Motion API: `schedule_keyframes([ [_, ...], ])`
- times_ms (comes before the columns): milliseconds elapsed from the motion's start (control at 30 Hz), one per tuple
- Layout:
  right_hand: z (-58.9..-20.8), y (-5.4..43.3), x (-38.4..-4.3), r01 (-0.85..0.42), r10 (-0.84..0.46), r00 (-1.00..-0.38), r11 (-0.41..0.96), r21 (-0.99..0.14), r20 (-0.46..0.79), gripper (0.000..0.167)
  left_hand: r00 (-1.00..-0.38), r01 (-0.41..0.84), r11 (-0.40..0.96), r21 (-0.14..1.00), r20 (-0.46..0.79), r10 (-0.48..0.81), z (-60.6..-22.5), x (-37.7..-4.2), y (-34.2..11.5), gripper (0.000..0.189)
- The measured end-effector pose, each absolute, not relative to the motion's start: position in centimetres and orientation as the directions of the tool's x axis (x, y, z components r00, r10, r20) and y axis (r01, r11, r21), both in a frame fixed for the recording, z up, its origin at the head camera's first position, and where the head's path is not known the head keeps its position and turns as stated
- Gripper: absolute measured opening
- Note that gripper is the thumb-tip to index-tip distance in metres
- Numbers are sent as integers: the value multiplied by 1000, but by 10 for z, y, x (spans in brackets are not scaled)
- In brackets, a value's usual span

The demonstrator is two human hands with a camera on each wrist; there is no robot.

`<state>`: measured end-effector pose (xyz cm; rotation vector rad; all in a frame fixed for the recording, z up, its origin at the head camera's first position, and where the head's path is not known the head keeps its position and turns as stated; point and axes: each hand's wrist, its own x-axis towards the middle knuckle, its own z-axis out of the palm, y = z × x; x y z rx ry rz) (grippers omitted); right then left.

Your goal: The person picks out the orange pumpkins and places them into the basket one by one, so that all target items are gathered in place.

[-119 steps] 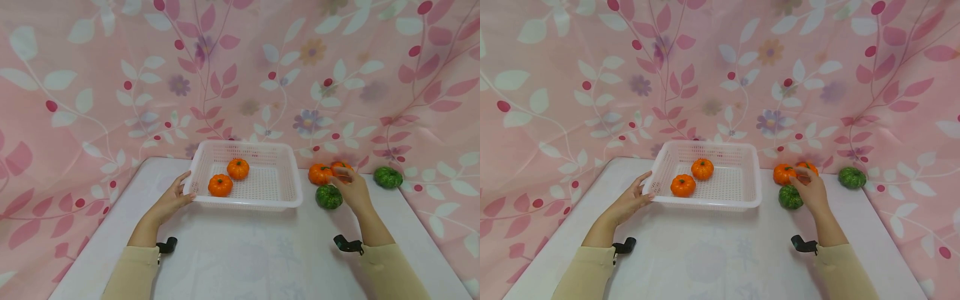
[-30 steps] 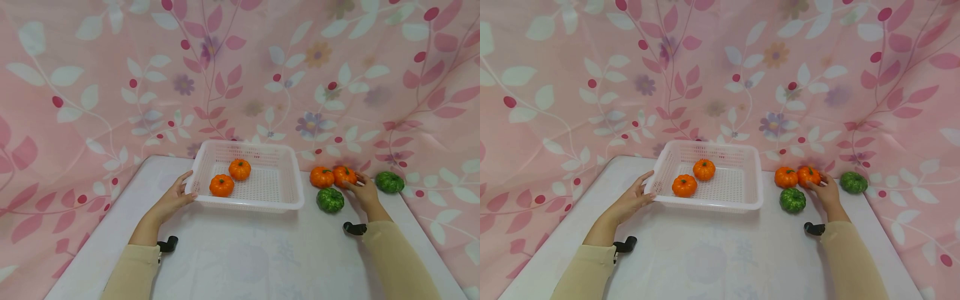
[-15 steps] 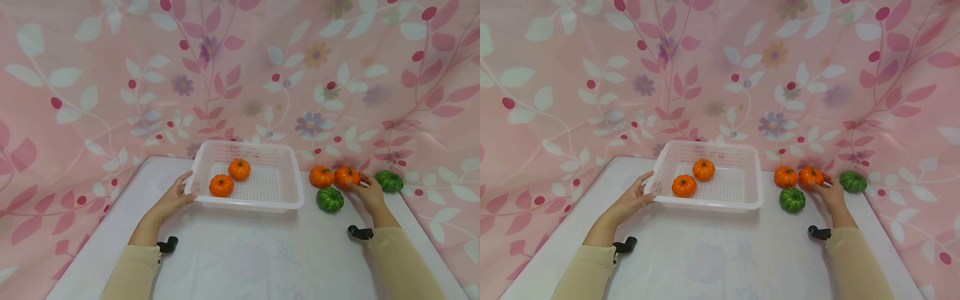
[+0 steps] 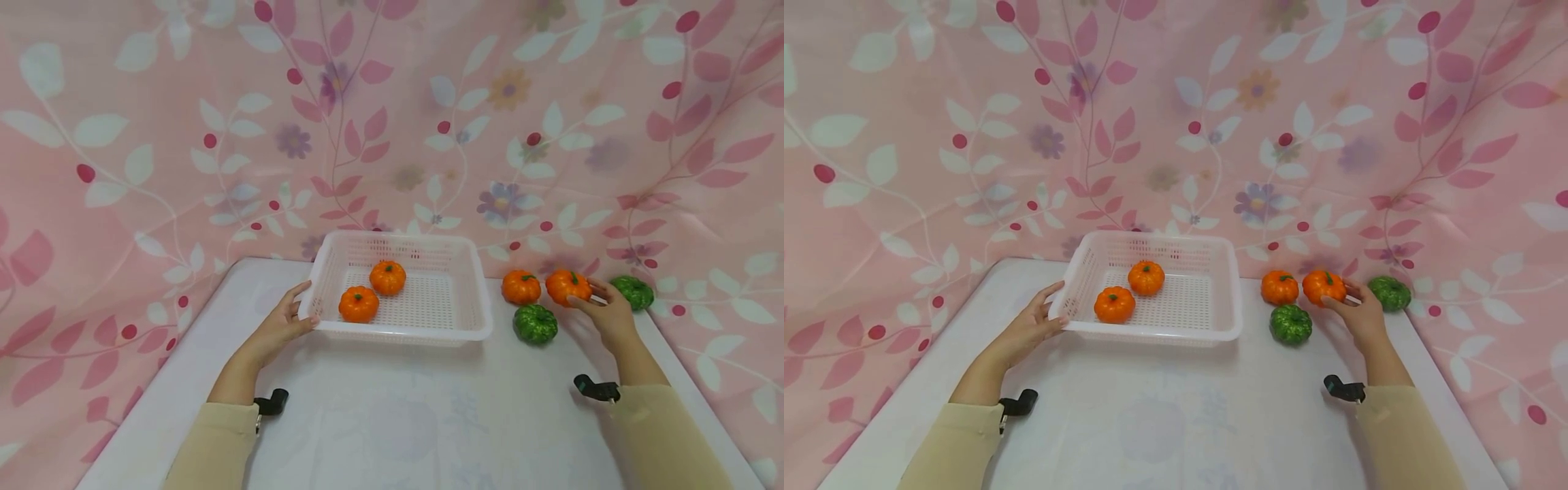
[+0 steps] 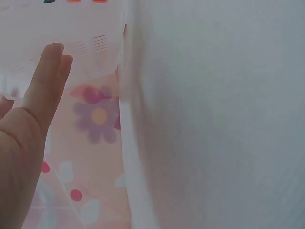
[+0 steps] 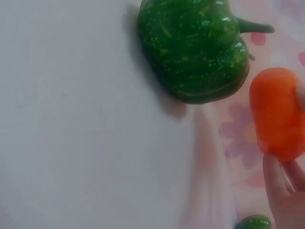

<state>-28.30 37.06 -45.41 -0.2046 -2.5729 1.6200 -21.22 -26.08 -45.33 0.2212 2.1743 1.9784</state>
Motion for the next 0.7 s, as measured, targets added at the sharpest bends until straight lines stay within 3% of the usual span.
schedule_keyframes([
  [700, -422, 349, -254, 122, 182, -982, 387, -914, -55, 83, -973, -6, 137, 991, -37, 229, -452, -211, -258, 84],
])
